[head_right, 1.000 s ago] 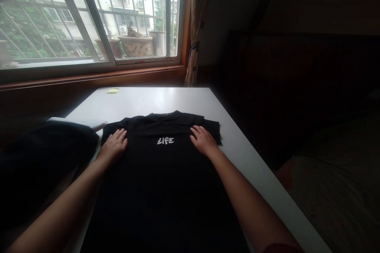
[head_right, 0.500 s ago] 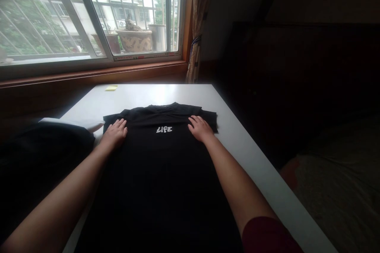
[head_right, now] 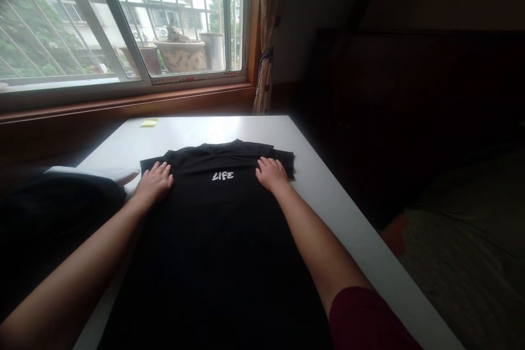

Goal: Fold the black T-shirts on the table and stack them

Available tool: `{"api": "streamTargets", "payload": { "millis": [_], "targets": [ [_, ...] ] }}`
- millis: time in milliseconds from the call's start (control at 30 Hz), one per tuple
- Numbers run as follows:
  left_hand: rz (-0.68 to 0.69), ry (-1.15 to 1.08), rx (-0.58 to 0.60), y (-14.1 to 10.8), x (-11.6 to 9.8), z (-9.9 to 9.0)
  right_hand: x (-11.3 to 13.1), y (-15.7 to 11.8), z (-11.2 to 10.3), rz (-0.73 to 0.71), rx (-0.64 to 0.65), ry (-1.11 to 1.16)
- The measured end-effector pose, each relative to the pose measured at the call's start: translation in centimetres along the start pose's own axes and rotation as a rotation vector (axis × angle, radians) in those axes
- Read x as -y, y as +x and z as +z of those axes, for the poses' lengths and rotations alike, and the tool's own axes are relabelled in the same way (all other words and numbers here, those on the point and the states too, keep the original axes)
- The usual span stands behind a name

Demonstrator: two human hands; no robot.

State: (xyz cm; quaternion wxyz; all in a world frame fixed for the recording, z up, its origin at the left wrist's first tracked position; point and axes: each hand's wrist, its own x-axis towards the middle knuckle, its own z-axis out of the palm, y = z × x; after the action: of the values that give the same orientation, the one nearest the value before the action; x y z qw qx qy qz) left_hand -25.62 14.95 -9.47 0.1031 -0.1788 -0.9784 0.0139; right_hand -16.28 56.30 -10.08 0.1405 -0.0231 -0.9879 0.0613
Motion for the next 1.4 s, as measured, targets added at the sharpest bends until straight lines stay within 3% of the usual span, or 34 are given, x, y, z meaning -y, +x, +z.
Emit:
{"api": "streamTargets", "payload": {
  "millis": [67, 167, 267, 367, 467, 600, 800, 933, 1067, 1200, 1400],
  "targets": [
    [0.017, 0.004, -0.064, -0.7, -1.5, -1.4, 1.8, -0.8, -0.7, 0.014, -0.044, -0.013],
    [0.070, -0.047, -0.186, -3.2, -5.6, -3.2, 5.8, -3.3, -1.1, -0.006, -0.116, 0.037],
    [0.221, -0.129, -0.182, -7.2, -10.5, -3.8, 10.0, -7.1, -0.7, -0.093, -0.075, 0.149],
    [0.292, -0.170, -0.111, -11.1, -13.3, -3.1, 11.9, -10.6, -0.3, -0.143, -0.027, 0.176],
    [0.253, -0.166, -0.035, -13.6, -12.9, -2.7, 10.5, -12.7, -0.9, -0.097, 0.015, 0.145],
    [0.224, -0.125, 0.030, -15.5, -9.2, -3.1, 5.4, -14.9, -2.8, -0.024, 0.062, 0.083],
    [0.234, -0.105, 0.011, -19.4, -4.3, -3.3, -1.7, -20.2, -4.4, 0.063, 0.008, 0.003],
    [0.277, -0.125, -0.016, -22.4, -2.2, -3.2, -3.8, -22.8, -5.0, 0.066, 0.014, 0.070],
    [0.343, -0.160, -0.064, -25.3, -0.9, -4.0, -3.6, -24.5, -6.6, 0.084, -0.056, 0.225],
    [0.444, -0.269, -0.082, -28.2, -2.1, -5.9, -1.6, -26.6, -9.1, 0.136, -0.098, 0.305],
    [0.486, -0.455, 0.076, -30.6, -9.3, -9.3, 1.0, -28.8, -11.8, 0.189, 0.116, 0.301]
  ]
}}
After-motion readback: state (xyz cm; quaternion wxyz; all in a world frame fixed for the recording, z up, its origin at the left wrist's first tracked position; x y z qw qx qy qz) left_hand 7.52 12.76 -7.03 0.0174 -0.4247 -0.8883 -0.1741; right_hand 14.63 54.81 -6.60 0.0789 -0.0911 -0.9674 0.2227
